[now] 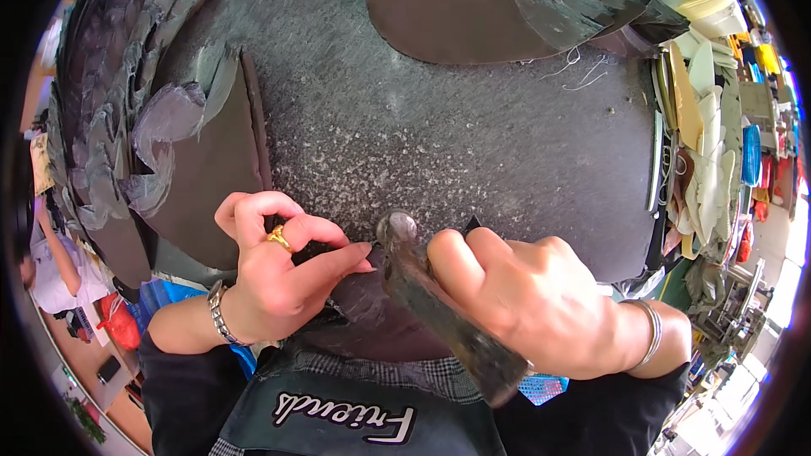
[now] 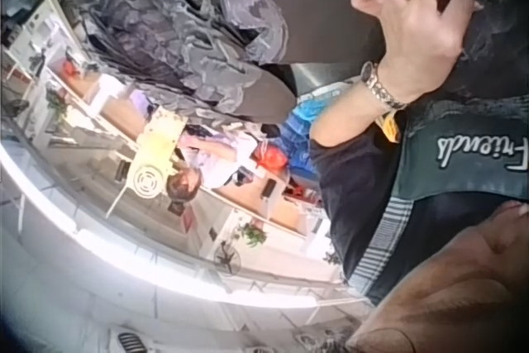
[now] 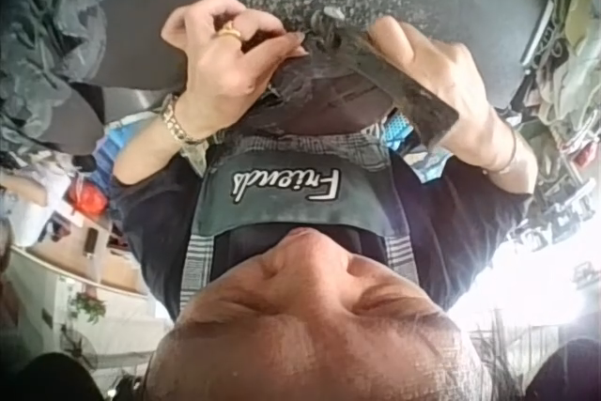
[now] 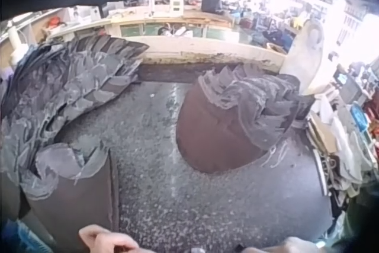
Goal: The person folds the edges of leather pieces by hand and hammers them down with a hammer.
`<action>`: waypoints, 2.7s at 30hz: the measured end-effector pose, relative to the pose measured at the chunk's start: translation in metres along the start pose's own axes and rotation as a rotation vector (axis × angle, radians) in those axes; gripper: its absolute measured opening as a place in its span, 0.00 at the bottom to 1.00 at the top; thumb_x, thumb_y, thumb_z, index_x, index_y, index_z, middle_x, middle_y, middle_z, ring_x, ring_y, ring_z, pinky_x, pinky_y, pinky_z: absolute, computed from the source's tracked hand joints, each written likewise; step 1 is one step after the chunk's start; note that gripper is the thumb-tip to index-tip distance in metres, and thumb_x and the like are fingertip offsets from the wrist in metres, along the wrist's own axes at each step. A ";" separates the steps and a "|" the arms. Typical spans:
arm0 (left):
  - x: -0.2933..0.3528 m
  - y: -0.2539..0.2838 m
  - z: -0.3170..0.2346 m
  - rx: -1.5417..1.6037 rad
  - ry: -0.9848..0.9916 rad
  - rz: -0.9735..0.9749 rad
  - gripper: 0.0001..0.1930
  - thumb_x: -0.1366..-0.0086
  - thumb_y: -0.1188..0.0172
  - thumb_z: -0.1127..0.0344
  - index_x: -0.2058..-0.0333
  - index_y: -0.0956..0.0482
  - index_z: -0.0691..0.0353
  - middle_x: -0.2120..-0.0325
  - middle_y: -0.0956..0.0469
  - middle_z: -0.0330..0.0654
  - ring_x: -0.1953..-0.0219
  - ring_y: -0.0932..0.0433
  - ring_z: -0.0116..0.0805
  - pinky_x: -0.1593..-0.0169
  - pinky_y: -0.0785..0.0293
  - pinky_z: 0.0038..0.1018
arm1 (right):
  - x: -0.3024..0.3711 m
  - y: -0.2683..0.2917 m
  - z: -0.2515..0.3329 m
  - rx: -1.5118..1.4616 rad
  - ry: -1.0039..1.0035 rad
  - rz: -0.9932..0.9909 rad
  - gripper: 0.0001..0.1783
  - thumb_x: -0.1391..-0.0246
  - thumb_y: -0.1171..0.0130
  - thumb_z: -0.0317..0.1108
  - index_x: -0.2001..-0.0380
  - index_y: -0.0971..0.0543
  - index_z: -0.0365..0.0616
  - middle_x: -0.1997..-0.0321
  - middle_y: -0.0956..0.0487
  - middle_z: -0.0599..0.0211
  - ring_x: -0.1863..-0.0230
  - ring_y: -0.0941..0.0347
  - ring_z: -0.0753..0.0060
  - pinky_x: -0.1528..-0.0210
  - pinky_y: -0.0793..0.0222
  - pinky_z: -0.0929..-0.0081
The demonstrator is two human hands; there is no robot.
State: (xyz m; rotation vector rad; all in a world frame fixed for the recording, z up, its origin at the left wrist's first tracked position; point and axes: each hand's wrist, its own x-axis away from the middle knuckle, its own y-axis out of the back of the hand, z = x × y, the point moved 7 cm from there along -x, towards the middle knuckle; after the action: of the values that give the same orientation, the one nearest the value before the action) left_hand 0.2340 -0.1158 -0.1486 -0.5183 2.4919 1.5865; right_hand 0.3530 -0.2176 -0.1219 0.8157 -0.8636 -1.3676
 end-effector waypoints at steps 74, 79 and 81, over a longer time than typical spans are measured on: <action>0.032 0.010 0.010 -0.121 0.118 -0.169 0.18 0.60 0.27 0.61 0.66 0.15 0.45 0.75 0.27 0.22 0.61 0.37 0.34 0.56 0.51 0.35 | -0.019 0.009 0.016 -0.002 0.029 0.047 0.18 0.53 0.42 0.33 0.57 0.28 0.42 0.78 0.35 0.66 0.84 0.30 0.67 0.86 0.34 0.69; 0.033 0.011 0.004 -0.198 0.093 -0.181 0.19 0.63 0.27 0.62 0.66 0.15 0.44 0.75 0.28 0.21 0.60 0.38 0.35 0.57 0.51 0.37 | -0.027 -0.001 0.016 0.005 0.033 0.159 0.11 0.50 0.43 0.34 0.66 0.31 0.42 0.82 0.36 0.68 0.85 0.31 0.71 0.88 0.34 0.73; 0.033 0.010 0.002 -0.195 0.082 -0.185 0.19 0.63 0.27 0.62 0.66 0.15 0.45 0.74 0.28 0.21 0.60 0.38 0.35 0.57 0.51 0.37 | -0.028 -0.003 0.019 0.039 0.042 0.171 0.11 0.49 0.43 0.34 0.68 0.32 0.42 0.82 0.36 0.69 0.85 0.31 0.73 0.88 0.34 0.74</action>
State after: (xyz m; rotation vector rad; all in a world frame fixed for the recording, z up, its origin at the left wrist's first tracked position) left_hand 0.1994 -0.1176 -0.1508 -0.8294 2.2776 1.7751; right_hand 0.3345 -0.1894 -0.1172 0.7792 -0.9085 -1.1835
